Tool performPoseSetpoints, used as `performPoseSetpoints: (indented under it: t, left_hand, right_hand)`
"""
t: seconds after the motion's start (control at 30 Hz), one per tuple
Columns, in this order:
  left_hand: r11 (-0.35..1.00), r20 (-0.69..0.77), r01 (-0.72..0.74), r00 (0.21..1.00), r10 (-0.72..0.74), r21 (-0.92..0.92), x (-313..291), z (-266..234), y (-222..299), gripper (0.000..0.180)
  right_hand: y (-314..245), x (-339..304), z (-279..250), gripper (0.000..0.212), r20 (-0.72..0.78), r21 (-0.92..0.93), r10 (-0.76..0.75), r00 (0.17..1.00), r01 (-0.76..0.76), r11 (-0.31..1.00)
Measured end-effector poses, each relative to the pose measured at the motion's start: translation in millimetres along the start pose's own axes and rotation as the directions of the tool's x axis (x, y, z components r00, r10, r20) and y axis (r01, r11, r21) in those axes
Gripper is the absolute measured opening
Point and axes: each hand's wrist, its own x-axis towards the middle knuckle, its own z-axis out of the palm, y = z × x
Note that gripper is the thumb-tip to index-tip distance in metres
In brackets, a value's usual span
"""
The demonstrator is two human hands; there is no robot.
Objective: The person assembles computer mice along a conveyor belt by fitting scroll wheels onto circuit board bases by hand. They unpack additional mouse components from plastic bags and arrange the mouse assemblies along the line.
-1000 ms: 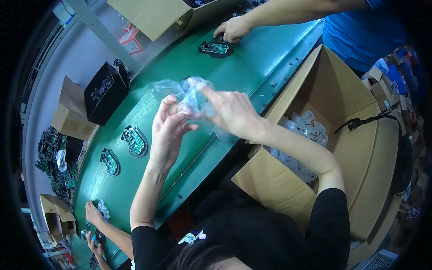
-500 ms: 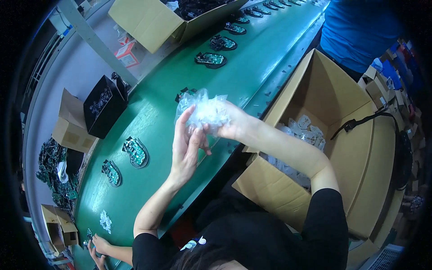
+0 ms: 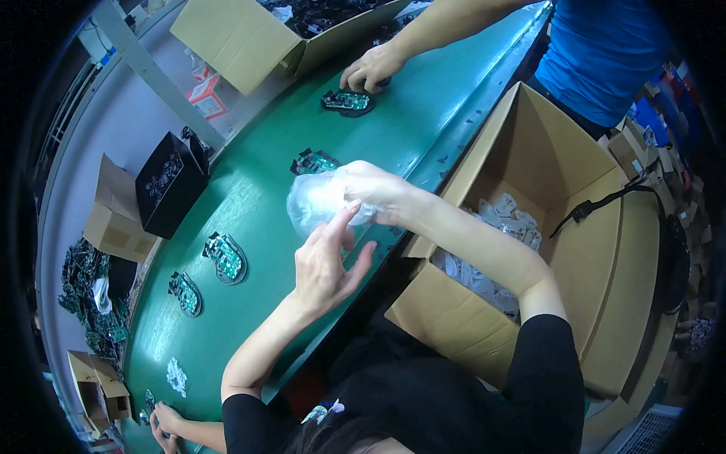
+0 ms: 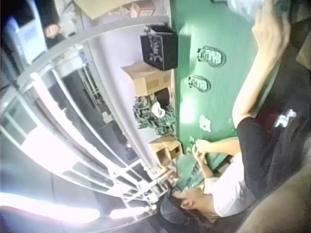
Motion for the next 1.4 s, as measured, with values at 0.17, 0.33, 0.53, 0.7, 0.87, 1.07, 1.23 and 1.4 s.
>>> performPoseSetpoints:
  t: [0.17, 0.33, 0.53, 0.7, 0.87, 1.07, 1.23, 1.4]
  left_hand:
    - [0.908, -0.009, 0.316, 0.943, -0.331, -0.275, -9, 6, 1, 0.077]
    - [0.57, 0.114, 0.517, 0.796, -0.594, -0.639, 7, -8, 16, 0.077]
    - [0.933, 0.046, 0.268, 0.963, -0.265, -0.24, 9, -8, 17, 0.069]
    - [0.977, -0.019, 0.11, 0.993, -0.115, -0.184, 11, -1, 23, 0.071]
    - [0.793, 0.15, 0.49, 0.87, -0.469, -0.363, 26, -40, 13, 0.075]
    - [0.926, -0.177, 0.377, 0.913, -0.368, 0.02, 37, -69, 0, 0.088]
    - [0.95, 0.108, 0.255, 0.965, -0.239, -0.181, 28, -57, -7, 0.092]
    - [0.942, 0.144, 0.266, 0.96, -0.24, -0.205, 25, -51, -1, 0.087]
  right_hand:
    - [-23, -14, 8, 0.029, 0.163, 0.542, 0.114, 0.98, -0.186, 0.82]
    - [-11, -22, 21, 0.031, -0.026, 0.316, -0.096, 0.995, 0.099, 0.944]
    - [14, -2, 28, 0.034, 0.113, -0.526, -0.678, 0.727, 0.622, 0.579]
    - [-6, -6, 10, 0.03, -0.167, -0.106, -0.317, 0.934, 0.303, 0.947]
    - [-50, -44, 35, 0.047, -0.081, 0.269, -0.162, 0.983, 0.178, 0.947]
    - [-50, -53, 45, 0.055, 0.109, 0.111, -0.139, 0.984, 0.127, 0.986]
    - [-16, -52, 37, 0.037, 0.123, -0.431, -0.442, 0.889, 0.449, 0.783]
    - [-14, -58, 60, 0.031, 0.062, -0.629, -0.436, 0.898, 0.375, 0.681]
